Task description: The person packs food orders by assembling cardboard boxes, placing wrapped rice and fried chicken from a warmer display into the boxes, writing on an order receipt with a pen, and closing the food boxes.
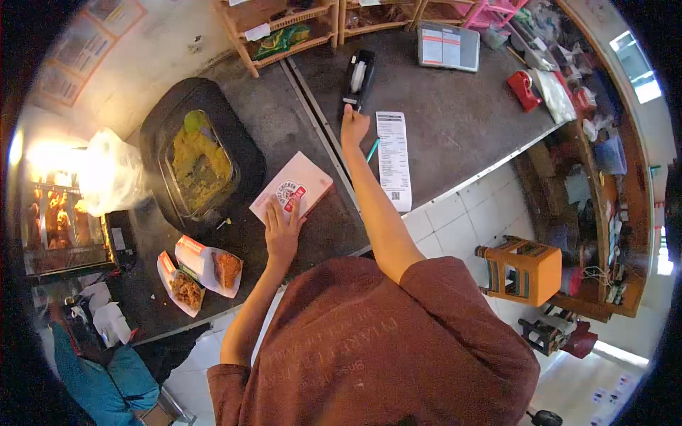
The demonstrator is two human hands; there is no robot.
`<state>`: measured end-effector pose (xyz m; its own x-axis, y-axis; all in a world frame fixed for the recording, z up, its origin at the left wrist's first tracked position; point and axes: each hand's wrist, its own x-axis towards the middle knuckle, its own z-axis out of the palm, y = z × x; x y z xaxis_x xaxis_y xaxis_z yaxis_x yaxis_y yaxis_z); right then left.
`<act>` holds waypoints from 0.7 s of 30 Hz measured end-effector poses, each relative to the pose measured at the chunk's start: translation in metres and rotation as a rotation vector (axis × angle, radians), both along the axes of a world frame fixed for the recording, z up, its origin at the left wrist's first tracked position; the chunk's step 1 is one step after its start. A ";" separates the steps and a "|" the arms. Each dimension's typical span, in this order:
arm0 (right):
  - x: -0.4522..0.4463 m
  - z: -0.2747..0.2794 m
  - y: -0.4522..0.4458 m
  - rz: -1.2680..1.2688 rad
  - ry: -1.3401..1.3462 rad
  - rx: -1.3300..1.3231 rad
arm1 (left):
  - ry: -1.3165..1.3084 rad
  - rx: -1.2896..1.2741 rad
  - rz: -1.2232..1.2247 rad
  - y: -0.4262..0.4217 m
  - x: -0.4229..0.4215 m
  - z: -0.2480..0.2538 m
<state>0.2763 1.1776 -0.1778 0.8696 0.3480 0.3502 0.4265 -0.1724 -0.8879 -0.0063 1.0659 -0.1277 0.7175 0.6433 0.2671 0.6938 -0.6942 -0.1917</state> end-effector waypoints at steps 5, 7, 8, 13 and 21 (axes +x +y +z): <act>-0.003 -0.073 -0.008 -0.156 -0.112 -0.080 | -0.067 -0.022 -0.010 -0.003 -0.001 -0.010; -0.011 -0.031 -0.017 0.119 -0.105 -0.055 | -0.135 -0.034 -0.003 0.004 0.002 -0.010; -0.020 -0.015 -0.022 0.278 0.121 -0.035 | -0.167 -0.060 -0.010 0.000 0.001 -0.006; -0.082 0.084 -0.107 0.877 0.753 -0.207 | -0.289 -0.197 -0.050 0.000 0.006 -0.008; -0.121 0.025 -0.163 0.861 0.700 -0.438 | -0.305 -0.231 0.006 -0.004 0.013 0.004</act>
<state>0.1550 1.0148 -0.1531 0.2462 0.8822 -0.4014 -0.0030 -0.4135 -0.9105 0.0071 1.0617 -0.1237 0.6239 0.7151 0.3153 0.6987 -0.6911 0.1847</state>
